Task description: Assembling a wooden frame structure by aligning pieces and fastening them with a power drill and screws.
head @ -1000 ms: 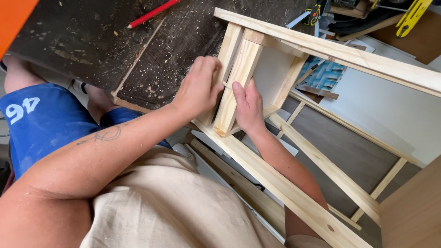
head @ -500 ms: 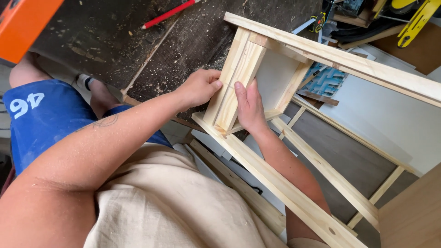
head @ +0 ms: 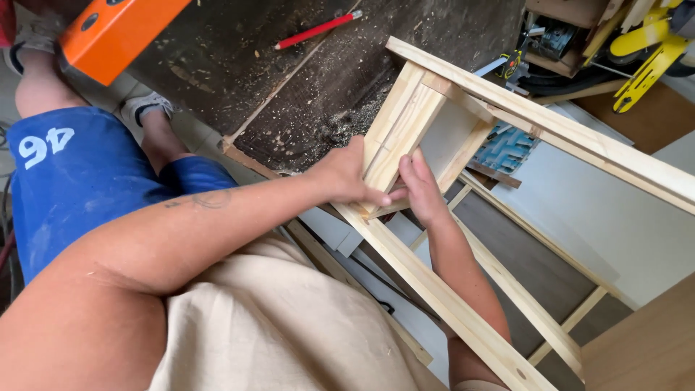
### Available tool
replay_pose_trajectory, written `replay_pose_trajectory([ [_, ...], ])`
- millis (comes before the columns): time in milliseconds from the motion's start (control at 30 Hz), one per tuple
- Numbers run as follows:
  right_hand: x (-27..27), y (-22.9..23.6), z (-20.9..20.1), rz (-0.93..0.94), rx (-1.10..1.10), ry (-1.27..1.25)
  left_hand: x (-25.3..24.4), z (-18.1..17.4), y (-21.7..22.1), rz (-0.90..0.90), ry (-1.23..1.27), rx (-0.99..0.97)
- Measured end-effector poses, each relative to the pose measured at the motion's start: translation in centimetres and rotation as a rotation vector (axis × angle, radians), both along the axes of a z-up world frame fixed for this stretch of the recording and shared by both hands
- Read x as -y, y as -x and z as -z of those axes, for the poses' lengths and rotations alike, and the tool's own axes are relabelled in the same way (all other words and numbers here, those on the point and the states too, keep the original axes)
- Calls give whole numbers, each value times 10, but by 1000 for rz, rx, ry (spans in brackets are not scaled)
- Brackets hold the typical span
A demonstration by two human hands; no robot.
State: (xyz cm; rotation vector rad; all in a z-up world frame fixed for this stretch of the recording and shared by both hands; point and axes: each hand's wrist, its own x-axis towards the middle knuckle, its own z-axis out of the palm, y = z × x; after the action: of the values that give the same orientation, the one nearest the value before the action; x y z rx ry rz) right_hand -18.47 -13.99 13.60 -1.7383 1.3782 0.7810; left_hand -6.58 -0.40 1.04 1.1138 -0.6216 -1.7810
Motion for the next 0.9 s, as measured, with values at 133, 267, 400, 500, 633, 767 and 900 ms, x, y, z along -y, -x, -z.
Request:
replay_pose_trajectory([
  [133, -12, -8, -3, -10, -45, -12, -8, -32, -14, 33, -36, 59],
  [267, 8, 39, 22, 98, -49, -8, 1, -31, -5, 38, -51, 127],
  [400, 1, 24, 20, 207, -11, 10, 15, -10, 19, 42, -48, 256],
  [500, -7, 16, 17, 259, 27, -5, 17, -14, 19, 56, -67, 266],
  [633, -12, 12, 5, 338, 125, -98, 19, -17, 10, 112, -94, 282],
  [767, -17, 75, -7, 329, 375, -13, 34, -39, -30, 85, -131, 305],
  [900, -31, 174, 32, 436, 620, 440, 68, -62, -51, -7, -169, 276],
])
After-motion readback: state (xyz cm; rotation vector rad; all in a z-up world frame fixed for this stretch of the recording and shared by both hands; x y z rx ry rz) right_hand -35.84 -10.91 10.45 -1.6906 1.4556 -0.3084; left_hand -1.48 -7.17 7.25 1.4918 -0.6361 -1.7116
